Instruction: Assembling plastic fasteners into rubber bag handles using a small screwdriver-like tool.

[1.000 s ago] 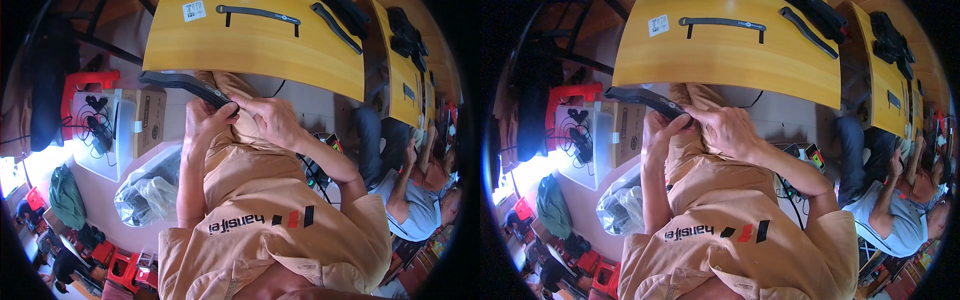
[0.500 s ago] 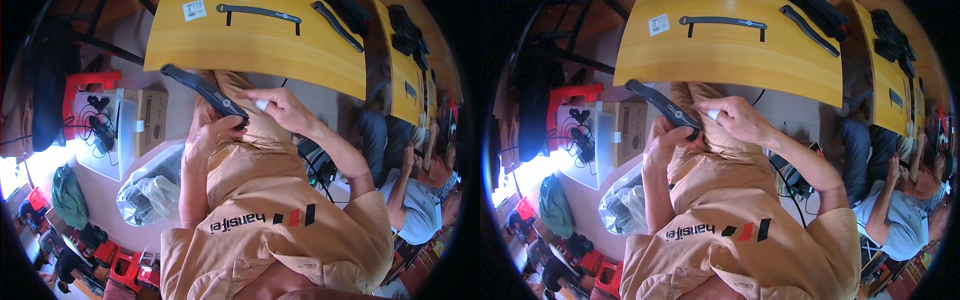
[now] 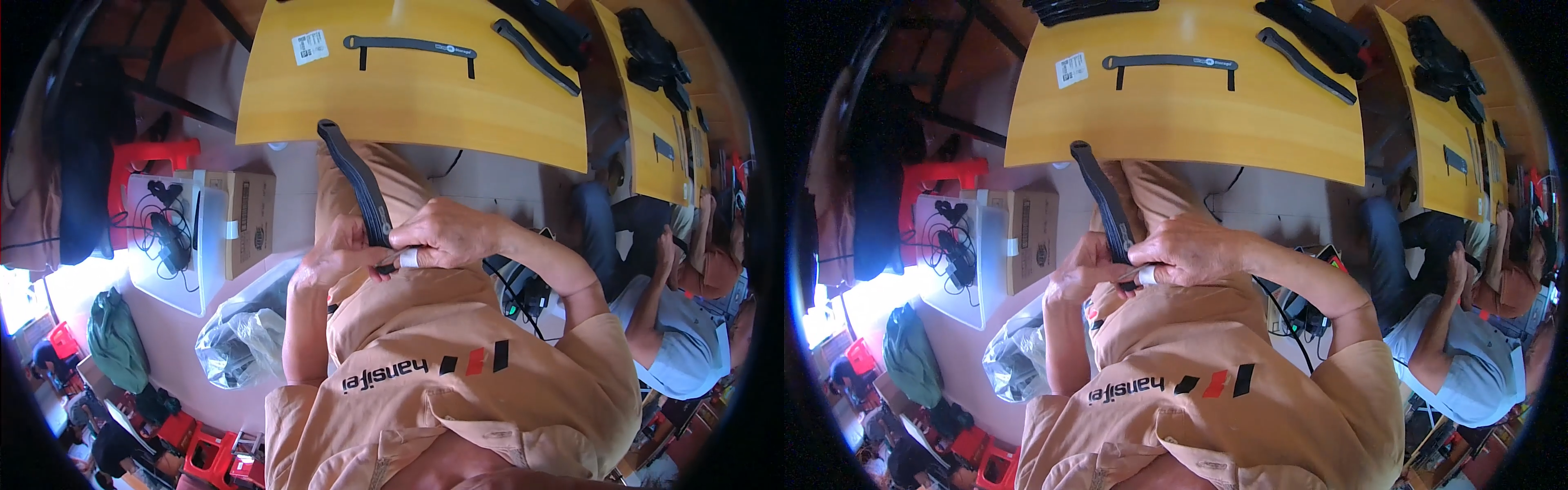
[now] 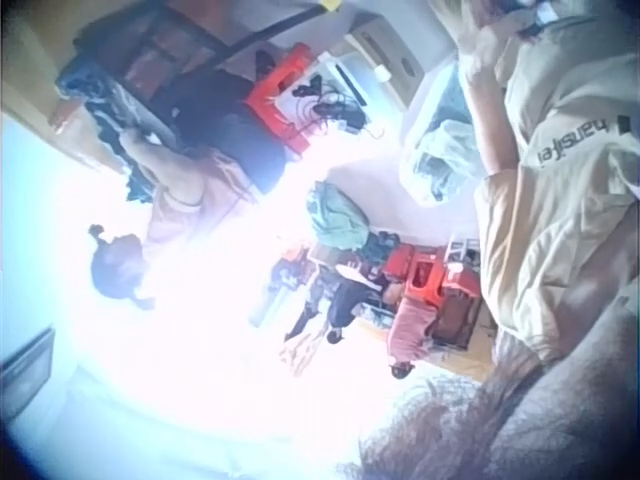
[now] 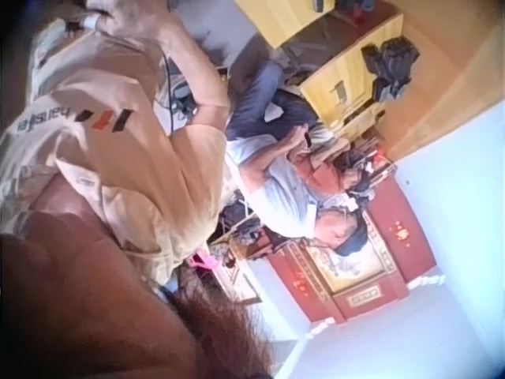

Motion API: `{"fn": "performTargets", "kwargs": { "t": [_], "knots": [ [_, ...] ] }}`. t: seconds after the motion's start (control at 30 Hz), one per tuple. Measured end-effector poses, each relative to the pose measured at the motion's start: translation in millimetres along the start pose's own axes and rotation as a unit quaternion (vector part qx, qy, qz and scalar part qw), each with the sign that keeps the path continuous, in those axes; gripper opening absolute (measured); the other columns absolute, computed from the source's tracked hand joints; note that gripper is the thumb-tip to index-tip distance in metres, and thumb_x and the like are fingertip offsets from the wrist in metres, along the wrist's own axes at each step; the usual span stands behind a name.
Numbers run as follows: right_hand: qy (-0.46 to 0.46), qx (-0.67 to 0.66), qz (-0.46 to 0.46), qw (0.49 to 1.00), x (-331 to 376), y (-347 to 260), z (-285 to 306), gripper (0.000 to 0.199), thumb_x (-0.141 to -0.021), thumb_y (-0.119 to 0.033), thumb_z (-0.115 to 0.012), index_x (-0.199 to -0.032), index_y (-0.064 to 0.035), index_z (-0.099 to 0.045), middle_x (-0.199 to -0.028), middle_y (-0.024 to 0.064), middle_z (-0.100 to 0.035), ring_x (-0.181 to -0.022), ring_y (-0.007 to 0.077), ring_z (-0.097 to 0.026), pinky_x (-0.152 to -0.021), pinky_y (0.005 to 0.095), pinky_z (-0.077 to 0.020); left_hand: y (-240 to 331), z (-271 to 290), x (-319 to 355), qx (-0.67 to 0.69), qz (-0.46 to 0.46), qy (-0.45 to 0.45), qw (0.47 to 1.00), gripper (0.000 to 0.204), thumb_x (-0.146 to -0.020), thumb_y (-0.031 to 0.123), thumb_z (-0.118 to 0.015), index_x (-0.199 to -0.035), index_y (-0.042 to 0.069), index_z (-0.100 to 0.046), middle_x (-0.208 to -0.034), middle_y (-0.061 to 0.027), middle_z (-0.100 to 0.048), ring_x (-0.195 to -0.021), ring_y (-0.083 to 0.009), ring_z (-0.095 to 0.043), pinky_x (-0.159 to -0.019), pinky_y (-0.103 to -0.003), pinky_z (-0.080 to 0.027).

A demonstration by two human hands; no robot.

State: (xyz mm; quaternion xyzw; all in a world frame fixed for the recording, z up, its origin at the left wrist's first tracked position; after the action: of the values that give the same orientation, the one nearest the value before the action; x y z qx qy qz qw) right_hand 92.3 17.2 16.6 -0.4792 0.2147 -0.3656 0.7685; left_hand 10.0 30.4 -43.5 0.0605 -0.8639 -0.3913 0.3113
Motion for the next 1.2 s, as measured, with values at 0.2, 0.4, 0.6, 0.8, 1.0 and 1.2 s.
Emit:
{"fn": "performTargets", "kwargs": {
  "t": [0.2,0.4,0.6,0.8,1.0,1.2],
  "knots": [
    [-0.027,-0.225,-0.038,0.973,12,-1,-11,0.02,-0.078,-0.013,-0.056,-0.063,-0.0009,-0.049,-0.052,0.0059,-0.042,-0.048,0.0083,-0.046,-0.043,0.0277,-0.0305,-6,-26,11,0.073,0.026,-0.068,0.995,0.015,-0.071,0.001,-0.064,-0.084,-0.006,-0.059,-0.073,-0.0118,-0.063,-0.06,-0.016,-0.061,-0.053,-0.024,-0.051],
    [-0.119,-0.458,-0.164,0.865,35,5,-34,0.017,-0.076,-0.014,-0.059,-0.063,-0.0029,-0.055,-0.052,-0.0022,-0.047,-0.047,0.0039,-0.044,-0.04,0.0182,-0.0327,-9,-55,29,0.119,0.094,-0.12,0.981,0.016,-0.071,0.002,-0.065,-0.085,-0.005,-0.06,-0.074,-0.0109,-0.063,-0.061,-0.015,-0.061,-0.053,-0.023,-0.05],
    [0.086,-0.395,-0.22,0.888,63,48,33,0.024,-0.071,-0.013,-0.056,-0.053,-0.0025,-0.045,-0.043,-0.0009,-0.041,-0.04,0.0066,-0.039,-0.038,0.0211,-0.0277,-24,-38,57,0.061,0.154,-0.258,0.952,0.017,-0.072,0.008,-0.065,-0.081,-0.005,-0.059,-0.068,-0.0069,-0.06,-0.057,-0.0099,-0.057,-0.051,-0.021,-0.046],
    [-0.001,-0.096,-0.097,0.991,51,24,53,0.021,-0.07,-0.01,-0.052,-0.053,-0.0025,-0.043,-0.045,-0.001,-0.037,-0.042,0.0072,-0.042,-0.041,0.0219,-0.0299,-20,-14,48,0.029,0.14,-0.134,0.981,0.021,-0.076,0.017,-0.054,-0.073,-0.004,-0.057,-0.059,-0.0054,-0.054,-0.052,-0.0099,-0.052,-0.048,-0.02,-0.041],
    [0.034,-0.411,-0.196,0.89,83,32,43,0.025,-0.079,-0.023,-0.055,-0.062,-0.0051,-0.051,-0.047,-0.0029,-0.037,-0.038,0.005,-0.039,-0.036,0.0197,-0.0256,-19,8,78,-0.06,0.118,-0.196,0.972,0.029,-0.08,0.023,-0.054,-0.071,-0.004,-0.056,-0.057,-0.0051,-0.052,-0.048,-0.0102,-0.049,-0.044,-0.022,-0.038],
    [0.349,-0.553,-0.298,0.695,195,101,96,0.027,-0.082,-0.033,-0.056,-0.074,-0.0069,-0.056,-0.049,-0.0018,-0.044,-0.032,0.0054,-0.036,-0.032,0.0167,-0.0213,-21,132,182,0.034,-0.003,-0.007,0.999,0.038,-0.08,0.029,-0.055,-0.068,-0.007,-0.055,-0.051,-0.0119,-0.051,-0.036,-0.0176,-0.045,-0.036,-0.028,-0.036]
  ]
}}
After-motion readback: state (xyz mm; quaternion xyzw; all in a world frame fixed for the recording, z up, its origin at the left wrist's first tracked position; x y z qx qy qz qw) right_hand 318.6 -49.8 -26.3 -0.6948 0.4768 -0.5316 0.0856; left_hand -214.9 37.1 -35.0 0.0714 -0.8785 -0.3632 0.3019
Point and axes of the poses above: each hand's wrist, its own x-axis away from the middle knuckle, its own z-axis out of the back of the hand, y = z × x, the point moved 8 cm from there along -x, towards the middle knuckle
